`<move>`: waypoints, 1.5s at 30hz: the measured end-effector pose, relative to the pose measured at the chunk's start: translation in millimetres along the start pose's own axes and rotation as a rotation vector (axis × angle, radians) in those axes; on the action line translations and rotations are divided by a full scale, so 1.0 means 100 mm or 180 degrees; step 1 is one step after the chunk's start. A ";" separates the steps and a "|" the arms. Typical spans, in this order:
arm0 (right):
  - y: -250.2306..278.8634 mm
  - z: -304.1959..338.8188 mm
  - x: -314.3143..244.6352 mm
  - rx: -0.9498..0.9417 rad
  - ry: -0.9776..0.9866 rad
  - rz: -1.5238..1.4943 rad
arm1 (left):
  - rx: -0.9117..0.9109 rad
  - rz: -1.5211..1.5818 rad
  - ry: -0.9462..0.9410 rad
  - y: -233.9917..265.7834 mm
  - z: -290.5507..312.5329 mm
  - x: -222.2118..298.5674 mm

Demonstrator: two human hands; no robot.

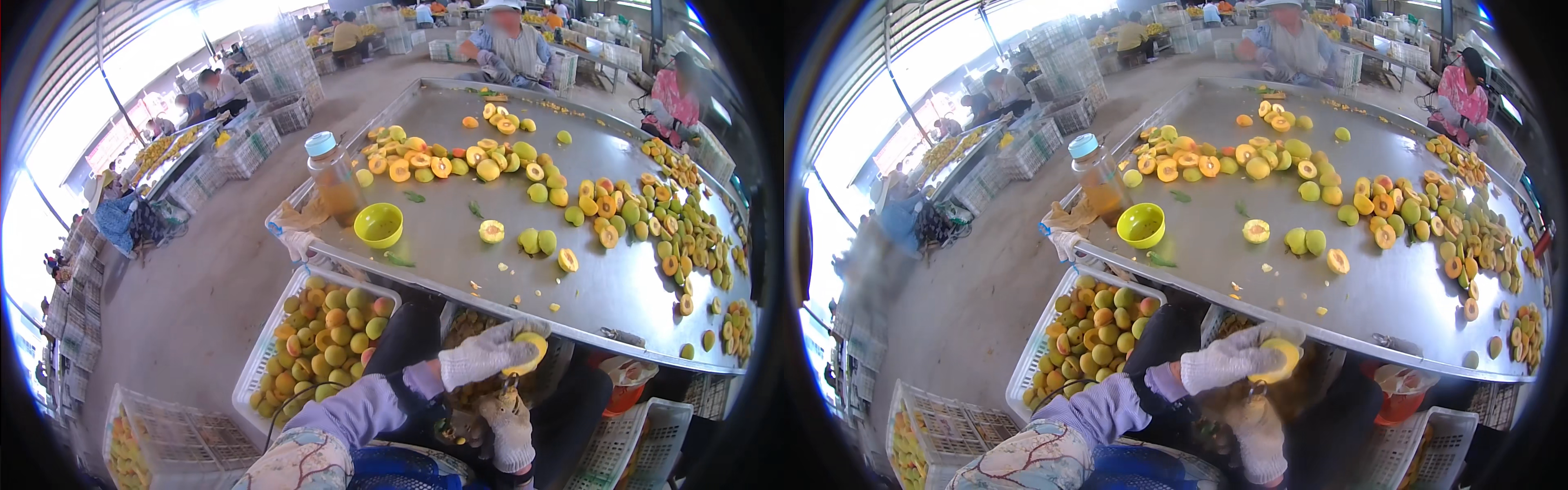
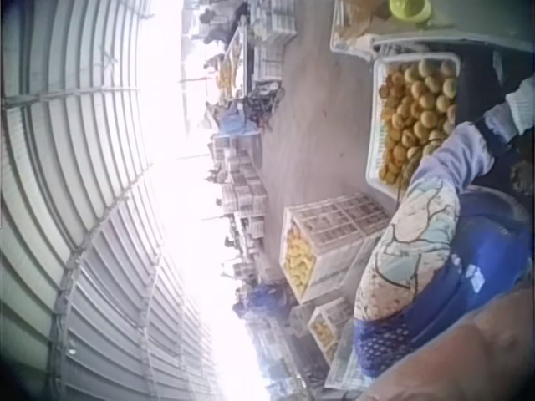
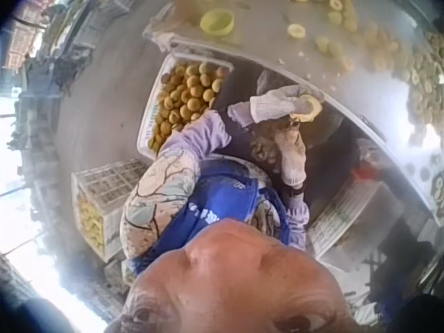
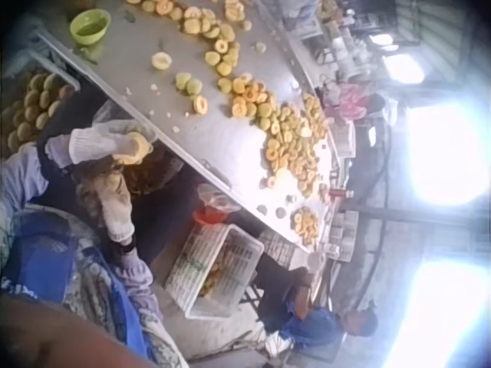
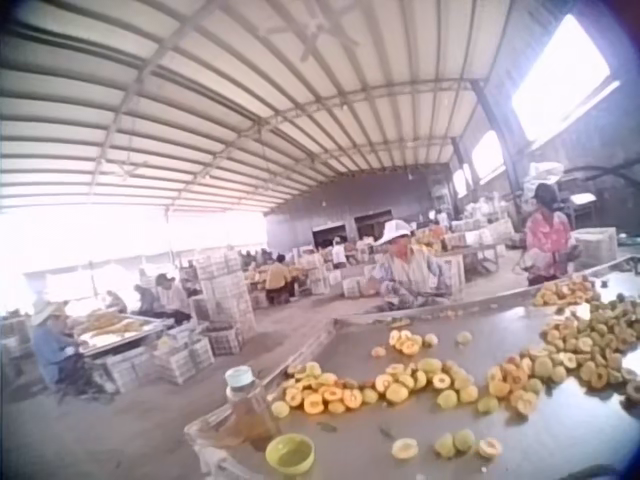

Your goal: The recorder peels and prepares apricots or similar fruit using a small tool, then sorts them into crates and moves the crates.

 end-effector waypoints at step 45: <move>0.04 0.17 -0.32 -0.0546 0.2205 -0.0964 | 0.1082 -0.2828 -0.1463 -0.49 0.33 0.11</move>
Point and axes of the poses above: each hand's wrist, its own z-axis away from the middle knuckle, its own y-axis out of the back of the hand, x = y × z, the point moved 4 cm from there along -z, towards the middle knuckle, and after that the axes turned 9 degrees about y, right-handed, at the moved point
